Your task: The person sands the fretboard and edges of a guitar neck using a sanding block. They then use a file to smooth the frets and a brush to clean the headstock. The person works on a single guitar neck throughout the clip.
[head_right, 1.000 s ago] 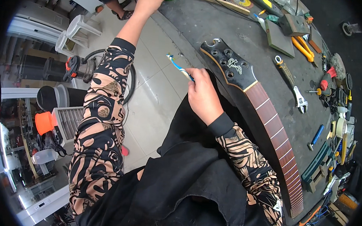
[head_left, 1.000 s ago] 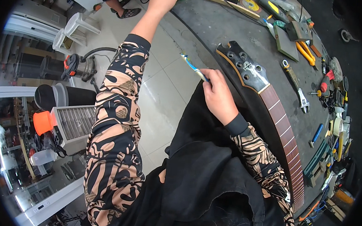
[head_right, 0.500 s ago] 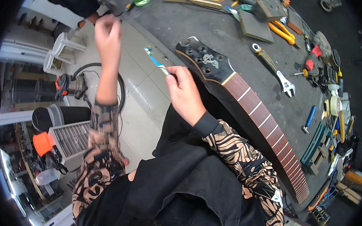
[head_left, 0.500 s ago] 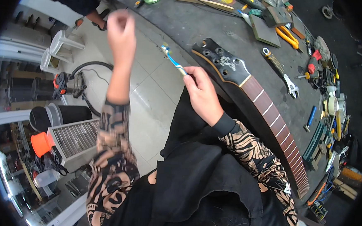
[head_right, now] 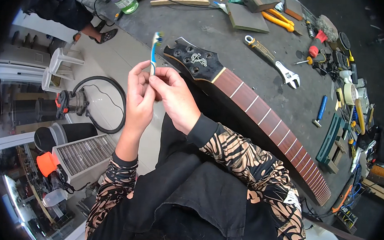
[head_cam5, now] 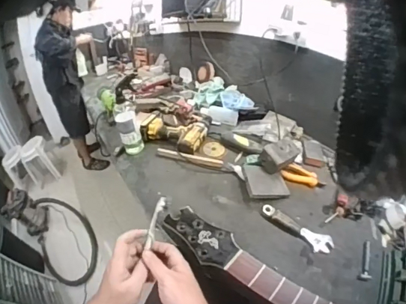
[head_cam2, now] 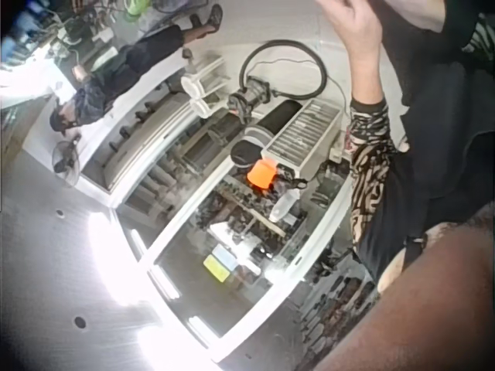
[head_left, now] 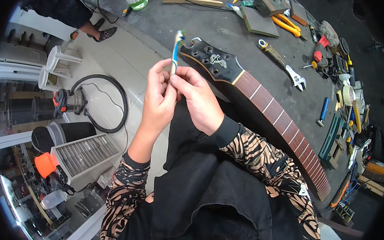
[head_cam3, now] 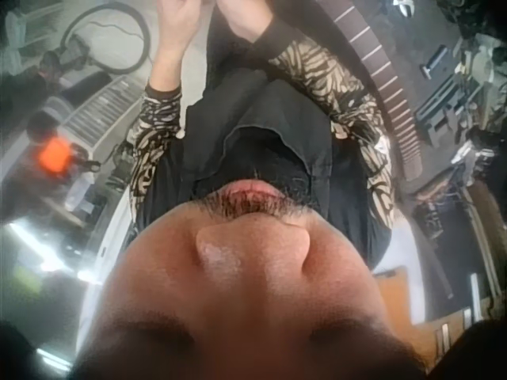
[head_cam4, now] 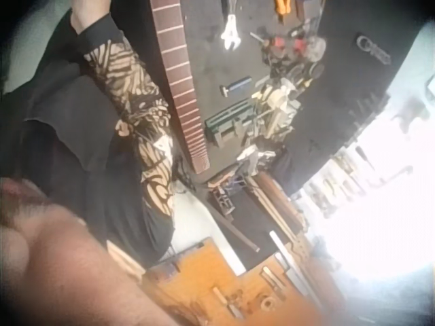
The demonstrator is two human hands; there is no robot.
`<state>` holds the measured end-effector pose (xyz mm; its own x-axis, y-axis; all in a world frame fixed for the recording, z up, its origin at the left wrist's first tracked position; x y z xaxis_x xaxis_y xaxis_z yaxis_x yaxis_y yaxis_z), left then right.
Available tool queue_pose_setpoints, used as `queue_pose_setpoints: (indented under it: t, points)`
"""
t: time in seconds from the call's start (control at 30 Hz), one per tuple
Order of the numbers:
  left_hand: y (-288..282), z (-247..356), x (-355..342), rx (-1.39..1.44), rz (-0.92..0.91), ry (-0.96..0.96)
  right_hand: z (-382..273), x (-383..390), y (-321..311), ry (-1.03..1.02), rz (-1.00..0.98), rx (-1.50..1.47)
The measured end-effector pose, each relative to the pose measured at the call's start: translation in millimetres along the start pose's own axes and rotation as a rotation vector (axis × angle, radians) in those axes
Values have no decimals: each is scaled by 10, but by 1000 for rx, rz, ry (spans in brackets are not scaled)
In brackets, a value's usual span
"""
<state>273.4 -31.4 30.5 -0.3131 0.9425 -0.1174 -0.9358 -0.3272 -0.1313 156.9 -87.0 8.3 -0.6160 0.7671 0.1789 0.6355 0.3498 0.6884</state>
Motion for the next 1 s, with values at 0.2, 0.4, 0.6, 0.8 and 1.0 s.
queue_pose_setpoints:
  t: [0.2,0.4,0.6,0.8,1.0]
  points:
    - [-91,-24,-97,-370,-24,-8,-545,745,-260,-117,-48,586]
    - [293,275,35,-656,-165,269,-1482,1208,-383,-587,65,1661]
    - [234,288,-187,-730,-110,227,-1523,1122,-686,-377,142,1910]
    - [125,223,-171,-813,-114,183,-1391,1058,-834,-367,157,1896]
    - [216,359,-97,-776,-260,225,-1395,1047,-798,-352,171,1905]
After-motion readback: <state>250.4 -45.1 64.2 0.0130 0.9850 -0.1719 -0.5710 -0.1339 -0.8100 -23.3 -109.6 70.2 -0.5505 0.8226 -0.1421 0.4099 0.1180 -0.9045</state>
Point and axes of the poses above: each hand's wrist, its own x-axis away from the middle knuckle, its own y-axis out of the palm, z = x × y, the point moved 3 cm from there along -x, towards the middle knuckle, and after that the axes turned 3 degrees about -x, right-handed, at the moved point
